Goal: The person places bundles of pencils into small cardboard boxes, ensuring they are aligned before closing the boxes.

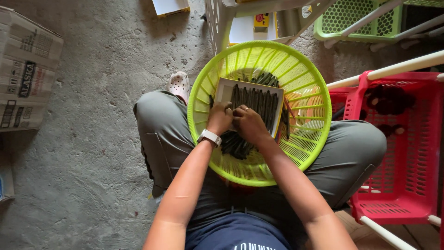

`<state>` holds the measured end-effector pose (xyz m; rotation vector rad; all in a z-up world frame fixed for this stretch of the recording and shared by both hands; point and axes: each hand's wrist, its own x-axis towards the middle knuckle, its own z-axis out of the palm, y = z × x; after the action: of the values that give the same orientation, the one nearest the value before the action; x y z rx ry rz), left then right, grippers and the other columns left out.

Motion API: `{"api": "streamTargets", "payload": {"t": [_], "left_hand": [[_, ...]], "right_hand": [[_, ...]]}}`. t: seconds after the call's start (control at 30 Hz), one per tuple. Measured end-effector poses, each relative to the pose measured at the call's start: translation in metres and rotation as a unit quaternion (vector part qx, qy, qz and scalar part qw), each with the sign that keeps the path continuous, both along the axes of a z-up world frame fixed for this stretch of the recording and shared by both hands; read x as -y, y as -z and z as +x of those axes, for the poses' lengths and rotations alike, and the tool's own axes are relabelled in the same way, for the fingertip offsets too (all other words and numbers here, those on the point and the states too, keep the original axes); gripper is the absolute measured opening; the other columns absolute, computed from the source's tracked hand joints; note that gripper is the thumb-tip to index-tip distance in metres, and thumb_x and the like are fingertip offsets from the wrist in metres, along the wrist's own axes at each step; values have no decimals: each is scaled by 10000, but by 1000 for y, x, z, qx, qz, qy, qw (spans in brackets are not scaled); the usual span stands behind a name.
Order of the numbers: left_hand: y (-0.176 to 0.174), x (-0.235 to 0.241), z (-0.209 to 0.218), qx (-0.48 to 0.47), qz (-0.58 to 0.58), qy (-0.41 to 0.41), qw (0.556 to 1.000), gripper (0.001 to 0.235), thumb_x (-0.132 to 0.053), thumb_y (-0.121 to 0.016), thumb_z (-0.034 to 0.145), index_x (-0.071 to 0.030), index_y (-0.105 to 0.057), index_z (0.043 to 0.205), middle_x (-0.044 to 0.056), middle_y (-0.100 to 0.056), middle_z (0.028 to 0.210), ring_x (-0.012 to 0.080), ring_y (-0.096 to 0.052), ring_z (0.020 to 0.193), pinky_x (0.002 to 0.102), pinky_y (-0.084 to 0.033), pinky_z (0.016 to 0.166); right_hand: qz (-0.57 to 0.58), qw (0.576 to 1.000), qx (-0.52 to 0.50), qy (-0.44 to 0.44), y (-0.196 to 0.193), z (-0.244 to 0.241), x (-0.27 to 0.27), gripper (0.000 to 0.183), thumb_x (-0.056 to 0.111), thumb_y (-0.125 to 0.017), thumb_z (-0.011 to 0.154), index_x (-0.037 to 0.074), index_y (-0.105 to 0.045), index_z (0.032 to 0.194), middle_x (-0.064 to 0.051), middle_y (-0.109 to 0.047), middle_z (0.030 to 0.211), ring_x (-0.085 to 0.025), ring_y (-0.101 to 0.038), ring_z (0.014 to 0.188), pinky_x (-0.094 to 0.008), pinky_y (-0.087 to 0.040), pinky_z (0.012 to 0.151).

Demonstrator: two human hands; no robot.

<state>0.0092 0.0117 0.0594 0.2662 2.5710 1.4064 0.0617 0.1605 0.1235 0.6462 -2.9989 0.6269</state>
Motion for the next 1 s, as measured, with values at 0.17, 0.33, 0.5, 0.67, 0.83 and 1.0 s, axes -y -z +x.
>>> {"api": "streamTargets", "payload": {"t": [0.17, 0.33, 0.5, 0.67, 0.83, 1.0], "left_hand": [[23, -1, 2, -60, 8, 16, 998, 323, -120, -566, 869, -8, -736, 1120, 249, -705, 1087, 432, -642, 1060, 482, -504, 976], [14, -1, 4, -53, -17, 33, 998, 350, -108, -559, 877, -18, -717, 1177, 247, -678, 1118, 433, -627, 1082, 489, -495, 993], [-9, -1, 8, -48, -38, 37, 997, 373, -115, -575, 877, -41, -706, 1218, 254, -642, 1138, 457, -604, 1095, 516, -490, 951], [8, -2, 9, -60, -14, 34, 998, 368, -107, -558, 892, -32, -693, 1226, 243, -659, 1151, 443, -616, 1093, 495, -505, 961], [-7, -1, 8, -28, -7, 32, 999, 355, -105, -548, 900, -47, -702, 1216, 226, -679, 1152, 430, -636, 1085, 483, -520, 943], [-10, -4, 8, -86, -51, 38, 994, 341, -110, -584, 906, -42, -699, 1220, 285, -624, 1193, 465, -615, 1048, 518, -508, 893]], "right_hand": [[0, 1000, 0, 13, -9, 2, 2, 224, 169, -725, 763, 95, -749, 973, -61, -668, 1050, -279, -612, 1095, -392, -533, 912], [-19, 999, -19, 33, -17, 2, 3, 399, 174, -738, 719, 80, -736, 1107, -88, -671, 1142, -314, -593, 1105, -418, -512, 934], [-8, 998, -38, 59, -16, 2, 0, 367, 121, -744, 772, 92, -723, 1138, -75, -671, 1199, -301, -592, 1146, -426, -499, 961], [-45, 994, -40, 86, -11, -1, -2, 353, 114, -750, 775, 78, -727, 1125, -100, -669, 1162, -329, -606, 1100, -443, -502, 913], [-146, 984, -25, 100, -4, -2, -13, 327, 63, -726, 793, 68, -744, 1119, -127, -699, 1121, -363, -633, 1044, -450, -530, 909], [-226, 959, 33, 168, -37, -1, -27, 242, 57, -711, 830, 74, -766, 1065, -140, -726, 1011, -335, -723, 908, -421, -583, 819]]}}
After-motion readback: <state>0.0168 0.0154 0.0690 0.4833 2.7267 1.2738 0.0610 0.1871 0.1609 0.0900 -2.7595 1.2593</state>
